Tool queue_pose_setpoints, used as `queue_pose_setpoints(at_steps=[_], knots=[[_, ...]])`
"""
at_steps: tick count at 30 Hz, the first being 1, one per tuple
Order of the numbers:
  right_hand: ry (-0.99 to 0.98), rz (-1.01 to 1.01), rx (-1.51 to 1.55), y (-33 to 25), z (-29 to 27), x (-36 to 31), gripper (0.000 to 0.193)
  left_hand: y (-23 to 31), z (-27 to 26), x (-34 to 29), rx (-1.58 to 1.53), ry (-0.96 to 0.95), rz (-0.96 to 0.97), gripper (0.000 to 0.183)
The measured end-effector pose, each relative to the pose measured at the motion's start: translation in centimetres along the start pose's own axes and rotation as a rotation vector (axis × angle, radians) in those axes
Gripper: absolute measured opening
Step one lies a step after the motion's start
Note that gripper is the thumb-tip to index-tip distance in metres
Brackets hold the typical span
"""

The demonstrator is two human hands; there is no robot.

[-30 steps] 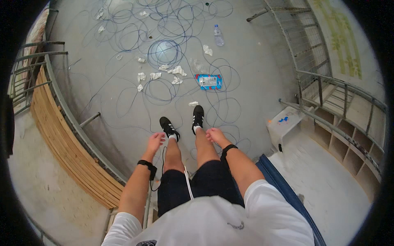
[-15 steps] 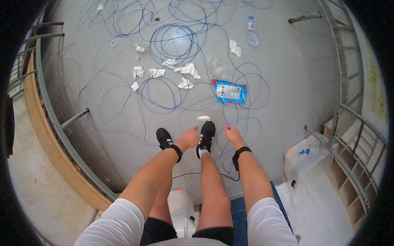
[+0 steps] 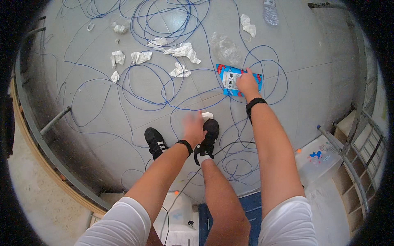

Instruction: The person spreads a blanket onto a wooden bed frame, smooths it with their hands, places a pillow at the head of the bed, and then picks up several pieces of trash from the floor and places them into cubby shelves.

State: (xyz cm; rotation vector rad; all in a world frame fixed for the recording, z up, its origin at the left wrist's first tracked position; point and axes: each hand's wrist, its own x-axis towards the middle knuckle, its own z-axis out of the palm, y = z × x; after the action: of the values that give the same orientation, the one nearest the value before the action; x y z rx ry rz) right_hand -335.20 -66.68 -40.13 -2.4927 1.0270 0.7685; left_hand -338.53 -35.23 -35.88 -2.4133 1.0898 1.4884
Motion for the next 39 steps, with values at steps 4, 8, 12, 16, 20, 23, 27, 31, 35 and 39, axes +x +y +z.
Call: queue_pose_setpoints(at_steps=[4, 8, 12, 16, 20, 23, 27, 31, 35, 39], knots=[[0.081, -0.030, 0.130, -0.2, 0.8, -1.2, 0.030, 0.1, 0.2, -0.6, -0.006, 0.084, -0.011, 0.067], [0.135, 0.002, 0.121, -1.6, -0.5, -5.0, 0.030, -0.2, -0.4, -1.9, -0.195, 0.142, 0.058, 0.047], [0.307, -0.018, 0.237, -2.2, -3.3, -10.3, 0.027, -1.4, -2.7, -6.9, -0.334, 0.194, 0.234, 0.034], [0.440, 0.098, 0.406, -0.7, -6.2, -17.5, 0.020, -1.7, -8.9, -14.8, -0.367, 0.192, 0.279, 0.031], [0.516, 0.212, 0.584, -2.7, -11.4, -26.6, 0.016, -4.8, -15.4, -23.4, -0.864, 0.504, -0.051, 0.028], [0.421, 0.300, 0.660, -2.9, -15.3, -35.1, 0.020, -7.4, -21.6, -31.1, -1.174, 0.485, -0.306, 0.035], [0.350, 0.367, 0.731, -3.3, -20.1, -46.7, 0.022, -12.1, -26.5, -43.1, -0.940, 0.575, -0.262, 0.036], [0.384, 0.277, 0.712, -3.6, -24.7, -57.2, 0.024, -14.6, -28.1, -56.8, -0.995, 0.640, -0.273, 0.039], [0.575, 0.282, 0.885, -5.0, -28.1, -61.8, 0.024, -17.1, -25.2, -66.9, -0.832, 0.688, -0.305, 0.040], [0.678, 0.256, 0.937, -4.6, -29.9, -62.4, 0.022, -15.4, -21.4, -75.0, -0.973, 0.639, -0.449, 0.041]])
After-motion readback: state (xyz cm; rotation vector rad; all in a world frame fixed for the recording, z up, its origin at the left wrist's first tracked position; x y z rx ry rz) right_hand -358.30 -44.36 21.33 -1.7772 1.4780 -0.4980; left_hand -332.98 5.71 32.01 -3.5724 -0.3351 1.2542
